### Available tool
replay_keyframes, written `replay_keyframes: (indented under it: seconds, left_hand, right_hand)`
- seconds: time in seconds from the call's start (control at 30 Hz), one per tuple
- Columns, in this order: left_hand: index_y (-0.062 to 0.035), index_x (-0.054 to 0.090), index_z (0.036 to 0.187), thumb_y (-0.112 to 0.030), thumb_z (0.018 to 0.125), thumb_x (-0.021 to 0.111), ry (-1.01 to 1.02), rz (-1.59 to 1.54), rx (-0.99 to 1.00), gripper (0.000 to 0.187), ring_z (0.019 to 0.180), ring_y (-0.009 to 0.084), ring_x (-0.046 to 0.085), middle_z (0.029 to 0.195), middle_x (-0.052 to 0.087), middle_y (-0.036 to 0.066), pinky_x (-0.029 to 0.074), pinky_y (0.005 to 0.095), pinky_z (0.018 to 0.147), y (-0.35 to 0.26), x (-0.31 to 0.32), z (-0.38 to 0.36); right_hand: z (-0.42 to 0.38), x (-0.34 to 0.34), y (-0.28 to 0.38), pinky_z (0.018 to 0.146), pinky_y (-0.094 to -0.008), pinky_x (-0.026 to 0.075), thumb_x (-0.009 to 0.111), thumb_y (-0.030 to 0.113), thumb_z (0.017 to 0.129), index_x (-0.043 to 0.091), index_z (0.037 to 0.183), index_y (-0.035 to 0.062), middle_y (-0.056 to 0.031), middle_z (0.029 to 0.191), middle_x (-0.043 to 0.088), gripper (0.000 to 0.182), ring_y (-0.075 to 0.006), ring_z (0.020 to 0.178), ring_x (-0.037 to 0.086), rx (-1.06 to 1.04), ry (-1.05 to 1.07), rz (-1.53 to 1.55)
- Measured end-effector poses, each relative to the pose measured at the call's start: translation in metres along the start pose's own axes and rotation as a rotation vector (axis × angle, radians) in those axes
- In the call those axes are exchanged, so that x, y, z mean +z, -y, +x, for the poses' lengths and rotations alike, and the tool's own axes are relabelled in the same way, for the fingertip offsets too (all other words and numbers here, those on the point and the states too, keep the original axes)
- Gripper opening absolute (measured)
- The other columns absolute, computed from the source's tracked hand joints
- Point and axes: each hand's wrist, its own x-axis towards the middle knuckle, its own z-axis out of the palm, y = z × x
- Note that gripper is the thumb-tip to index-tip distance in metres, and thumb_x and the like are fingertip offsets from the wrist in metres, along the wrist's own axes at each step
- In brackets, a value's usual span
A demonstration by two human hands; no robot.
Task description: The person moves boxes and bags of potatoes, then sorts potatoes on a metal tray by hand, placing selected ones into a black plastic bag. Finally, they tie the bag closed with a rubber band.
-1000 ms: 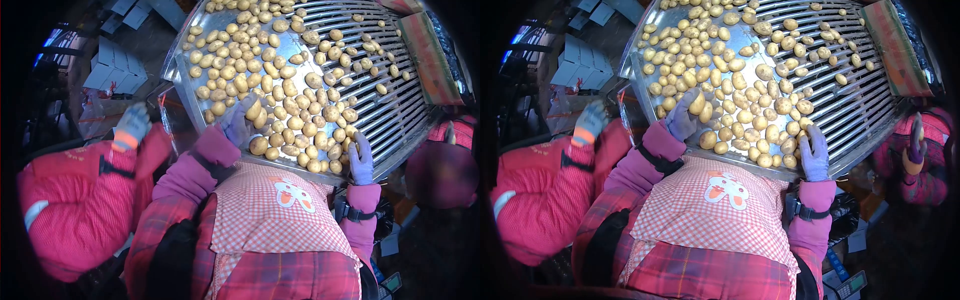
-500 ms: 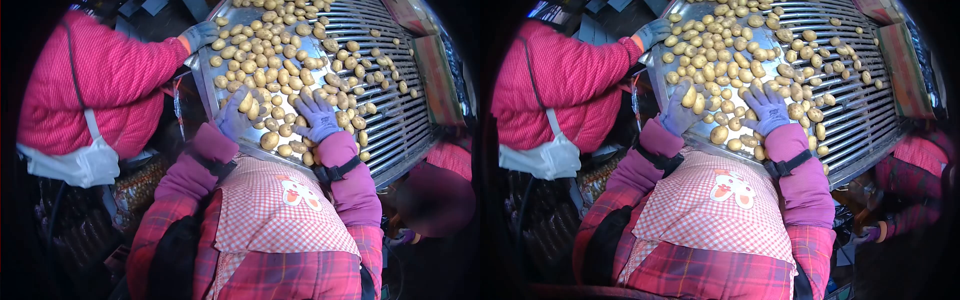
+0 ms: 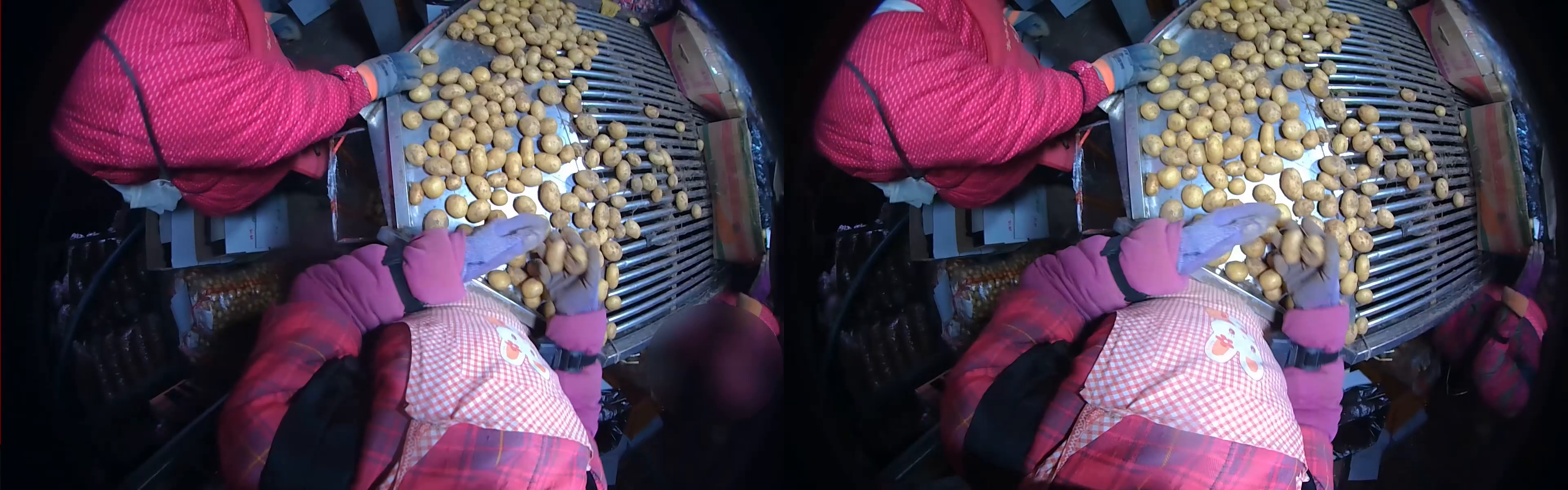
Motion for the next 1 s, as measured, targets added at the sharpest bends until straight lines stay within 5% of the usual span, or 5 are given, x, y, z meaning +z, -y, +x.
replay_keyframes:
  seconds: [0.2,0.3,0.6,0.83,1.0]
  left_hand:
    - [-0.0079,0.049,0.129,-0.022,0.085,0.057,-0.508,1.415,0.262,0.047,0.105,0.0326,0.058,0.119,0.055,0.018,0.048,0.0425,0.087,-0.013,-0.106,0.017]
    - [-0.0074,0.051,0.125,-0.028,0.083,0.058,-0.204,1.710,-0.126,0.048,0.107,0.0348,0.056,0.119,0.056,0.017,0.048,0.0461,0.086,-0.024,-0.112,0.043]
    - [-0.0046,0.059,0.111,-0.031,0.085,0.060,-0.160,0.697,-0.358,0.036,0.083,0.0328,0.065,0.091,0.065,0.018,0.052,0.0392,0.071,-0.058,-0.026,0.030]
    - [-0.0038,0.060,0.109,-0.023,0.088,0.057,0.145,1.095,0.493,0.028,0.085,0.0342,0.063,0.093,0.063,0.018,0.051,0.0428,0.073,0.033,-0.007,0.022]
    - [-0.0036,0.063,0.106,-0.023,0.081,0.065,-0.291,1.315,0.185,0.031,0.085,0.0329,0.062,0.093,0.063,0.016,0.050,0.0396,0.073,-0.049,-0.078,0.070]
  right_hand:
    - [-0.031,-0.001,0.011,0.077,-0.0409,0.052,0.044,0.060,0.090,0.041,0.138,0.0131,-0.0101,0.133,0.048,0.067,-0.0298,0.111,0.052,-0.104,-0.027,0.068]
    - [-0.032,0.001,-0.005,0.077,-0.0435,0.047,0.044,0.063,0.088,0.050,0.118,0.0086,-0.0079,0.110,0.052,0.062,-0.0282,0.103,0.049,-0.115,-0.155,0.141]
    - [-0.006,0.028,-0.023,0.073,-0.0410,0.050,0.045,0.061,0.089,0.049,0.127,0.0098,-0.0129,0.125,0.053,0.064,-0.0321,0.103,0.056,0.020,-0.083,0.072]
    - [0.001,-0.013,-0.032,0.093,-0.0429,0.048,0.050,0.041,0.092,0.028,0.143,0.0081,-0.0144,0.135,0.047,0.065,-0.0276,0.113,0.054,-0.266,-0.138,-0.346]
    - [-0.020,-0.010,-0.014,0.082,-0.0364,0.052,0.058,0.022,0.092,0.021,0.144,0.0099,-0.0197,0.138,0.044,0.064,-0.0294,0.116,0.053,-0.497,-0.147,-0.694]
